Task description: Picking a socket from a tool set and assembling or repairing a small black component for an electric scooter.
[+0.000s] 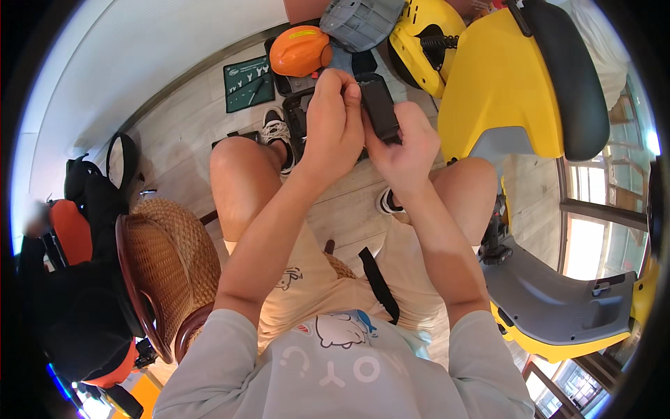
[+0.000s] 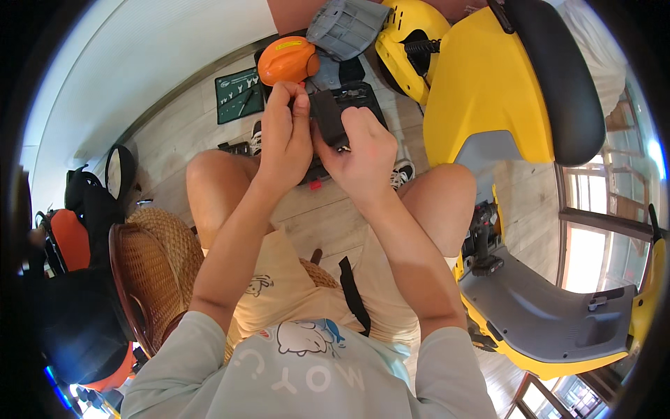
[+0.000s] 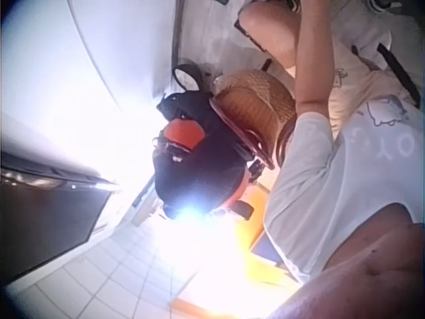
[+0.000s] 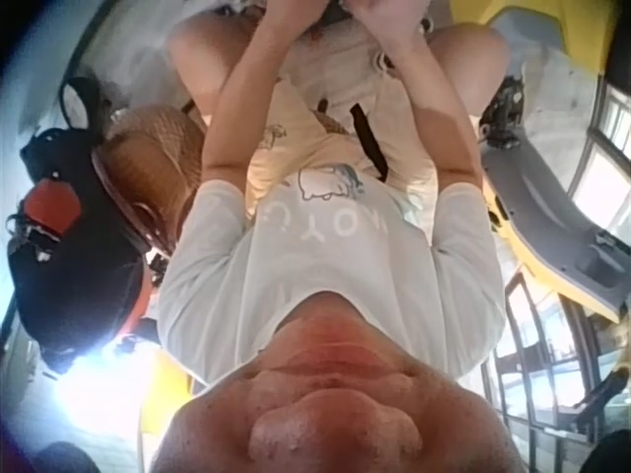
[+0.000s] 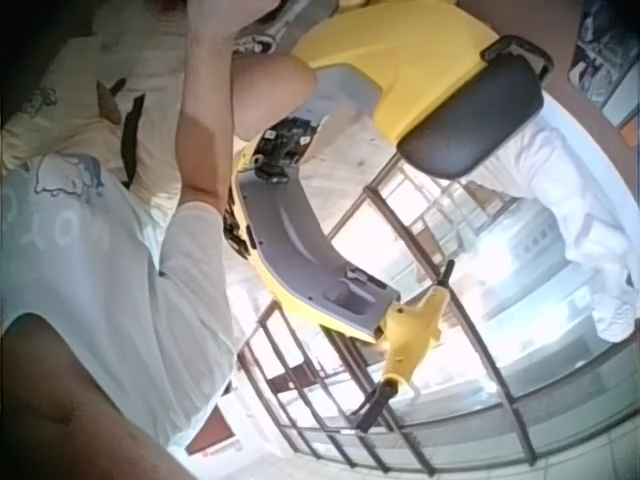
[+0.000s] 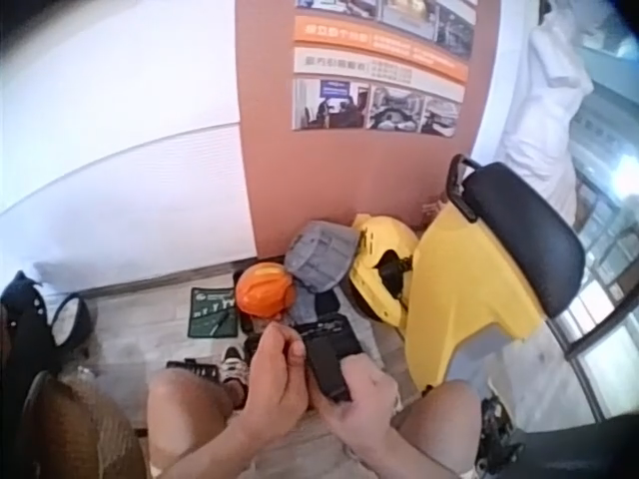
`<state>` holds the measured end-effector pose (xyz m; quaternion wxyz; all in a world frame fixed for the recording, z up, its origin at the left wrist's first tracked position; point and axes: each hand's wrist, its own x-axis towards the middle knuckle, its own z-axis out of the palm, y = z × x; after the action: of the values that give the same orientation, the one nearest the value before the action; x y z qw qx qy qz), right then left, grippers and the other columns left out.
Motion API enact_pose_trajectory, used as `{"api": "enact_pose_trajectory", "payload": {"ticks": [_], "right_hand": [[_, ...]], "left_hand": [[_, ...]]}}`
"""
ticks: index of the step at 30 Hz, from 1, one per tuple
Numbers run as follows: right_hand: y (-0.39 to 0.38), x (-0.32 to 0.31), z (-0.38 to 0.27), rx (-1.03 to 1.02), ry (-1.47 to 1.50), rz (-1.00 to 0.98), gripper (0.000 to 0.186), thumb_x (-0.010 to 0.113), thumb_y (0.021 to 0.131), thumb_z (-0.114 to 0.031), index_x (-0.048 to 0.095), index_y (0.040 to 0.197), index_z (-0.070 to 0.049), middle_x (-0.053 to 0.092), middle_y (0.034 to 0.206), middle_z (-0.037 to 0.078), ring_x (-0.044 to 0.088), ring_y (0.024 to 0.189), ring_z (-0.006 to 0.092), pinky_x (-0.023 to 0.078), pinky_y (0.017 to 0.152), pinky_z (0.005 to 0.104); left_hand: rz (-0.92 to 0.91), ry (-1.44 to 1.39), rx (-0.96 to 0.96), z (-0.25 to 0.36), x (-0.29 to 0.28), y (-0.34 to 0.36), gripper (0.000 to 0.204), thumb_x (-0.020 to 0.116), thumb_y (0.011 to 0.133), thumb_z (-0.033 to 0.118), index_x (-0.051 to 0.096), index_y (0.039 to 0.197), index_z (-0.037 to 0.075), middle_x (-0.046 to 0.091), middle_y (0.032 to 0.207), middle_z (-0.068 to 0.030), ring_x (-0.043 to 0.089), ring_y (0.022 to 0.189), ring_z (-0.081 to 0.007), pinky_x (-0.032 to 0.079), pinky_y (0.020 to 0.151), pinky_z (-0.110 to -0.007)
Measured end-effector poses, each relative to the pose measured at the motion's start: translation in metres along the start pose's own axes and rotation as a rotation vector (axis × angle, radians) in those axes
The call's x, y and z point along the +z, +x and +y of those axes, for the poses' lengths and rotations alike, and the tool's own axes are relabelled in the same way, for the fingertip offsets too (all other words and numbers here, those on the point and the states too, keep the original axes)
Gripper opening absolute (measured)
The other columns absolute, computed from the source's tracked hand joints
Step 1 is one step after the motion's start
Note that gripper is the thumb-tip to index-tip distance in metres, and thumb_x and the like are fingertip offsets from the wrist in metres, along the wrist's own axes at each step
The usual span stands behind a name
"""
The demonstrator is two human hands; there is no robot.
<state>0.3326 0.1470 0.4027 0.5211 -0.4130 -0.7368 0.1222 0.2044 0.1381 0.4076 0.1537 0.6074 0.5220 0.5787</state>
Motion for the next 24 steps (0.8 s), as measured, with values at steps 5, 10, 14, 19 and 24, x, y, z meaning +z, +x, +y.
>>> {"api": "enact_pose_trajectory", "payload": {"ticks": [5, 10, 14, 19, 24], "right_hand": [[0.001, -0.002, 0.001, -0.091, -0.089, -0.085, 0.036, 0.082, 0.061, -0.006, 0.053, 0.082, -0.005, 0.052, 0.075, 0.011, 0.055, 0.064, 0.0309, 0.045, 0.054, 0.0387], [-0.003, -0.001, 0.005, -0.079, -0.064, -0.105, 0.036, 0.082, 0.062, -0.006, 0.053, 0.082, -0.005, 0.053, 0.076, 0.011, 0.055, 0.064, 0.0306, 0.045, 0.053, 0.0381], [-0.004, -0.001, 0.001, -0.062, -0.055, -0.083, 0.036, 0.083, 0.062, -0.005, 0.053, 0.083, -0.004, 0.052, 0.075, 0.011, 0.055, 0.064, 0.0305, 0.044, 0.054, 0.0379], [-0.005, -0.001, -0.001, -0.097, -0.116, -0.087, 0.036, 0.083, 0.061, -0.004, 0.055, 0.085, -0.004, 0.052, 0.077, 0.011, 0.055, 0.066, 0.0309, 0.045, 0.055, 0.0384], [-0.007, 0.002, 0.003, -0.101, -0.174, -0.101, 0.042, 0.083, 0.059, -0.002, 0.060, 0.094, -0.003, 0.051, 0.081, 0.011, 0.055, 0.072, 0.0313, 0.046, 0.060, 0.0387]], "left_hand": [[-0.148, -0.477, -0.601, -0.005, -0.007, 0.000, 0.019, 0.043, 0.106, 0.017, 0.049, 0.098, 0.001, 0.050, 0.081, -0.0023, 0.047, 0.074, -0.0137, 0.042, 0.067, -0.031], [-0.143, -0.097, -0.292, 0.002, -0.012, -0.001, 0.020, 0.043, 0.106, 0.016, 0.049, 0.094, 0.000, 0.049, 0.073, -0.0093, 0.045, 0.066, -0.0207, 0.041, 0.063, -0.034], [-0.011, -0.094, -0.143, -0.002, -0.003, -0.004, 0.022, 0.043, 0.105, 0.014, 0.048, 0.089, -0.001, 0.046, 0.069, -0.0167, 0.046, 0.060, -0.0259, 0.042, 0.060, -0.039], [0.053, -0.283, -0.322, -0.001, 0.005, -0.005, 0.024, 0.045, 0.105, 0.017, 0.046, 0.088, 0.000, 0.049, 0.070, -0.0085, 0.048, 0.062, -0.0214, 0.041, 0.059, -0.036], [0.041, -0.540, -0.644, -0.010, -0.002, -0.005, 0.022, 0.047, 0.104, 0.020, 0.048, 0.088, 0.005, 0.050, 0.078, 0.0031, 0.046, 0.065, -0.0105, 0.038, 0.059, -0.028]]}}
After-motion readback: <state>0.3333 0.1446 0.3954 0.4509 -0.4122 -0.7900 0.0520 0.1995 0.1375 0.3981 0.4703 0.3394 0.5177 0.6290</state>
